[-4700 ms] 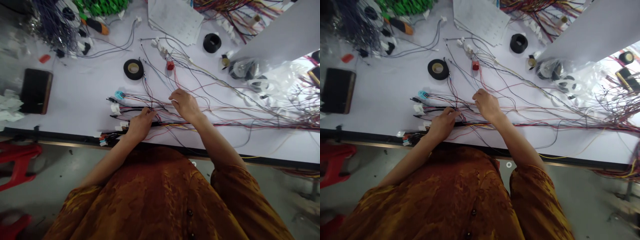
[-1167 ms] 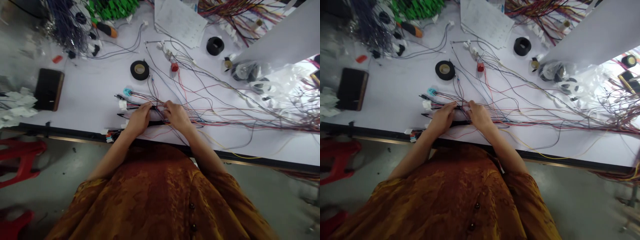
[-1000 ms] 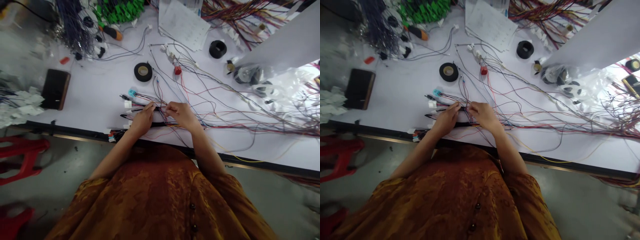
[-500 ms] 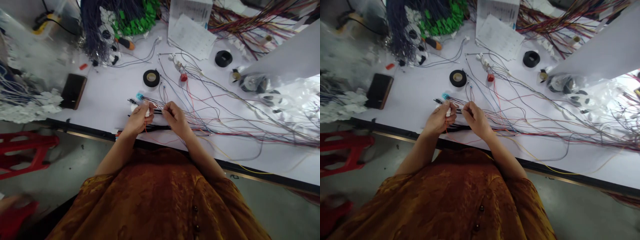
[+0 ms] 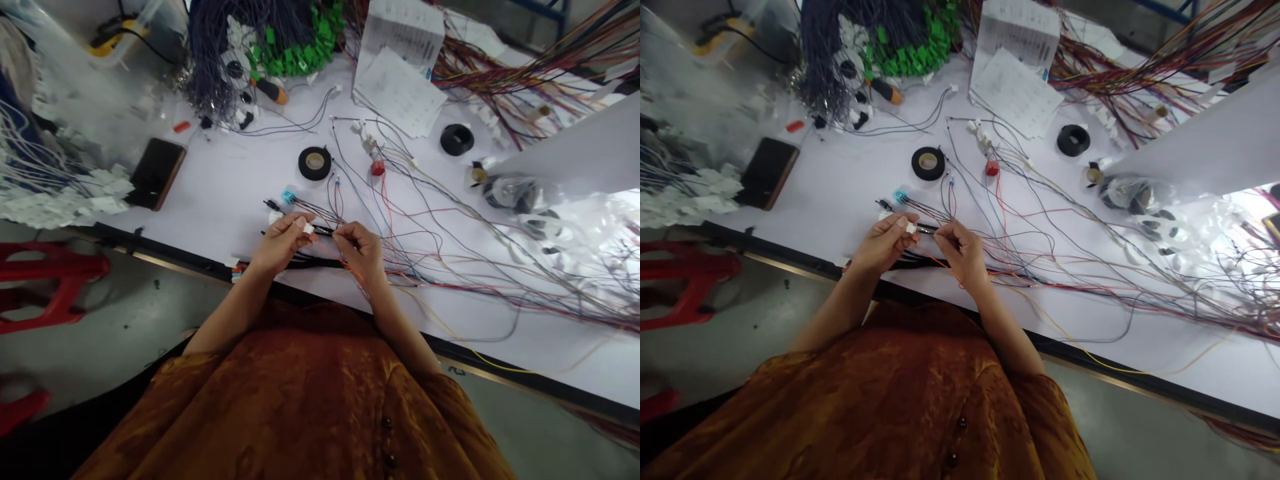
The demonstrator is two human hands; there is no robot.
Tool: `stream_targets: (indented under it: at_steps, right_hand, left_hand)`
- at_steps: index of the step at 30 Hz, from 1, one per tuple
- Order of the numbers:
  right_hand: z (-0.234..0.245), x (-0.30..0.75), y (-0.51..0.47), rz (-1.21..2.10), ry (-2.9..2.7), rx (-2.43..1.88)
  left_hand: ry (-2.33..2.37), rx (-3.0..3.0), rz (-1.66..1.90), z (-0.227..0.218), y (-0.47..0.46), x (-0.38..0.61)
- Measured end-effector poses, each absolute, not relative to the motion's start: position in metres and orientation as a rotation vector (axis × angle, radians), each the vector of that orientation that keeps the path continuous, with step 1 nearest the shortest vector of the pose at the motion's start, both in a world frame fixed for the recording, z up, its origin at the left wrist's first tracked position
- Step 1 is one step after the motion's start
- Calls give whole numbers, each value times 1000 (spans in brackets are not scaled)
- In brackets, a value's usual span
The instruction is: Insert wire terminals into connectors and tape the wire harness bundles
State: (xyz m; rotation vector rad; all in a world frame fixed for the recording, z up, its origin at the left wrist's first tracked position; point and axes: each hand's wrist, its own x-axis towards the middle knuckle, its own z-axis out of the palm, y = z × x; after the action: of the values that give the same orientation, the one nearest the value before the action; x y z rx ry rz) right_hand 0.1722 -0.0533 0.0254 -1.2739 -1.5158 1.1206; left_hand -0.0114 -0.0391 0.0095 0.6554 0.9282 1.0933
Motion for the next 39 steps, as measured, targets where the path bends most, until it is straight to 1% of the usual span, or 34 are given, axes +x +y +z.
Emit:
stream_targets:
  at_steps: [8,17,29,39]
  right_hand:
    - [24,170,-53,1154,-1500,-1231]
    - [24,173,-55,1079,-1512,-1190]
    - [20,176,-55,1114,-1505,-1195]
    - [23,171,-59,1046,-1545,-1242]
  left_hand:
    - [973,714,1126,8,-40,-8]
    - [998,784,1090,8,-44,-6]
    - [1051,877,1117,4,-44,-5]
    - [1104,962,1095,17,-47,1]
